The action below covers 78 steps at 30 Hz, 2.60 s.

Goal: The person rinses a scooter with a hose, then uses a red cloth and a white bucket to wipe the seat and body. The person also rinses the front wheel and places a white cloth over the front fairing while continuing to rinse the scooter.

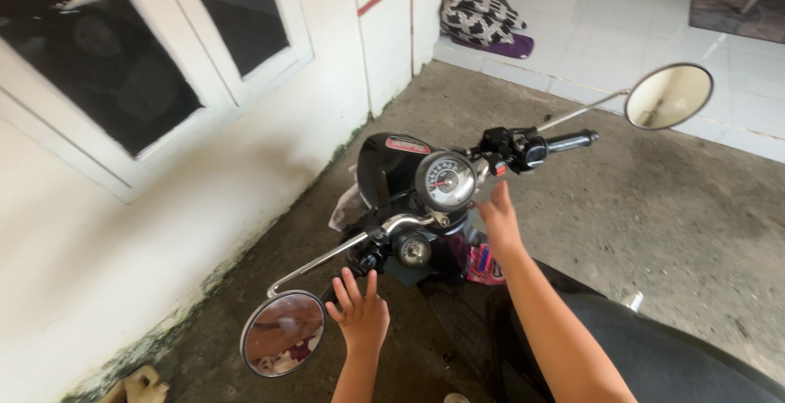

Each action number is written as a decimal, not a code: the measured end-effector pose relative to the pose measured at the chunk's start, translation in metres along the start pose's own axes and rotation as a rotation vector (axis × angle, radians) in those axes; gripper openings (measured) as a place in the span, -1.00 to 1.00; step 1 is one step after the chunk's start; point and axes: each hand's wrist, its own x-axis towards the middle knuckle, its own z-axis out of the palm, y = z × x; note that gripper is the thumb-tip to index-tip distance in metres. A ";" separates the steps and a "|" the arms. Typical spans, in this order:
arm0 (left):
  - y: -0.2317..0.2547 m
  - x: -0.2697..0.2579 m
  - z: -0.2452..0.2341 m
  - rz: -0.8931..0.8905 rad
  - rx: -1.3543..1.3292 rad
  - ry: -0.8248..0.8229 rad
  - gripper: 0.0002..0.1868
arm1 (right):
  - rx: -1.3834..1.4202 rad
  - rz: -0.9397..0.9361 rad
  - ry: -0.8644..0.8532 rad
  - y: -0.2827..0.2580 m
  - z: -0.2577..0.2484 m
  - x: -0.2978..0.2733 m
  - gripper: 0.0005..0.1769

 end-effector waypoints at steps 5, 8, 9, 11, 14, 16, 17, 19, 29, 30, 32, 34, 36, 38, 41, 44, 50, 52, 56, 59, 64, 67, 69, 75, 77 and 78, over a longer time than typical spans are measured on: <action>0.003 -0.010 0.010 -0.044 -0.065 -0.183 -0.23 | 0.110 0.130 0.109 -0.031 0.030 0.025 -0.10; 0.002 -0.013 0.017 -0.039 -0.065 -0.195 -0.20 | 0.122 0.145 0.127 -0.036 0.038 0.024 -0.10; 0.003 -0.015 0.018 -0.035 -0.060 -0.189 -0.19 | 0.121 0.160 0.138 -0.036 0.038 0.025 -0.09; 0.006 -0.016 0.019 -0.059 -0.084 -0.209 -0.19 | 0.072 0.196 0.145 -0.039 0.037 0.028 -0.05; 0.007 -0.011 0.013 -0.049 -0.095 -0.170 -0.19 | 0.076 0.194 0.132 -0.039 0.035 0.030 -0.06; 0.005 -0.004 0.003 -0.033 -0.057 -0.110 -0.21 | 0.071 0.192 0.110 -0.038 0.034 0.027 -0.06; 0.004 0.002 -0.004 -0.028 -0.020 -0.073 -0.22 | 0.052 0.200 0.095 -0.038 0.032 0.024 -0.05; 0.002 0.014 -0.020 -0.021 -0.015 -0.018 -0.24 | 0.023 0.211 0.067 -0.037 0.025 0.020 -0.05; -0.035 0.082 -0.071 -0.040 -0.399 -0.215 -0.38 | -0.538 0.320 0.206 0.063 -0.132 -0.068 -0.32; -0.038 0.086 -0.070 -0.011 -0.412 -0.225 -0.39 | -0.738 0.288 0.230 0.073 -0.144 -0.087 -0.31; -0.050 0.089 -0.064 -0.032 -0.440 -0.374 -0.44 | -1.130 0.328 0.217 0.083 -0.160 -0.112 -0.27; -0.065 0.091 -0.055 -0.018 -0.512 -0.461 -0.45 | -1.501 0.494 0.132 0.087 -0.170 -0.150 -0.22; -0.085 0.090 -0.047 0.026 -0.632 -0.490 -0.43 | -1.567 0.299 0.183 0.082 -0.177 -0.191 -0.01; -0.105 0.097 -0.038 -0.017 -0.741 -0.752 -0.25 | -1.625 0.272 0.252 0.073 -0.175 -0.228 0.18; -0.118 0.109 -0.037 -0.109 -0.827 -1.072 -0.23 | -1.678 0.494 0.383 0.046 -0.171 -0.278 0.38; -0.117 0.120 -0.050 -0.342 -0.811 -1.328 -0.32 | -1.740 0.757 0.398 0.034 -0.180 -0.302 0.52; -0.100 0.128 -0.056 -0.399 -0.752 -1.304 -0.45 | -1.966 0.882 0.195 0.058 -0.220 -0.310 0.49; -0.094 0.132 -0.054 -0.377 -0.737 -1.298 -0.47 | -1.923 0.861 0.218 0.061 -0.229 -0.305 0.47; -0.080 0.147 -0.048 -0.318 -0.718 -1.244 -0.47 | -1.887 0.810 0.254 0.058 -0.240 -0.292 0.47; -0.066 0.160 -0.040 -0.243 -0.705 -1.204 -0.49 | -1.863 0.795 0.274 0.050 -0.251 -0.275 0.46; -0.040 0.177 -0.027 0.019 -0.606 -0.949 -0.49 | -1.783 0.775 0.267 0.033 -0.270 -0.256 0.48; -0.020 0.196 -0.036 -0.028 -0.587 -1.036 -0.48 | -1.730 0.767 0.273 0.021 -0.282 -0.244 0.49; -0.008 0.214 -0.047 -0.089 -0.506 -1.195 -0.46 | -1.731 0.760 0.266 0.015 -0.288 -0.241 0.49; 0.006 0.221 -0.067 -0.078 -0.508 -1.207 -0.47 | -1.680 0.731 0.264 0.009 -0.301 -0.247 0.49; 0.006 0.215 -0.067 -0.028 -0.536 -1.130 -0.39 | -1.680 0.727 0.263 0.006 -0.304 -0.251 0.50; 0.006 0.211 -0.068 0.002 -0.552 -1.090 -0.35 | -1.684 0.727 0.268 0.006 -0.303 -0.255 0.50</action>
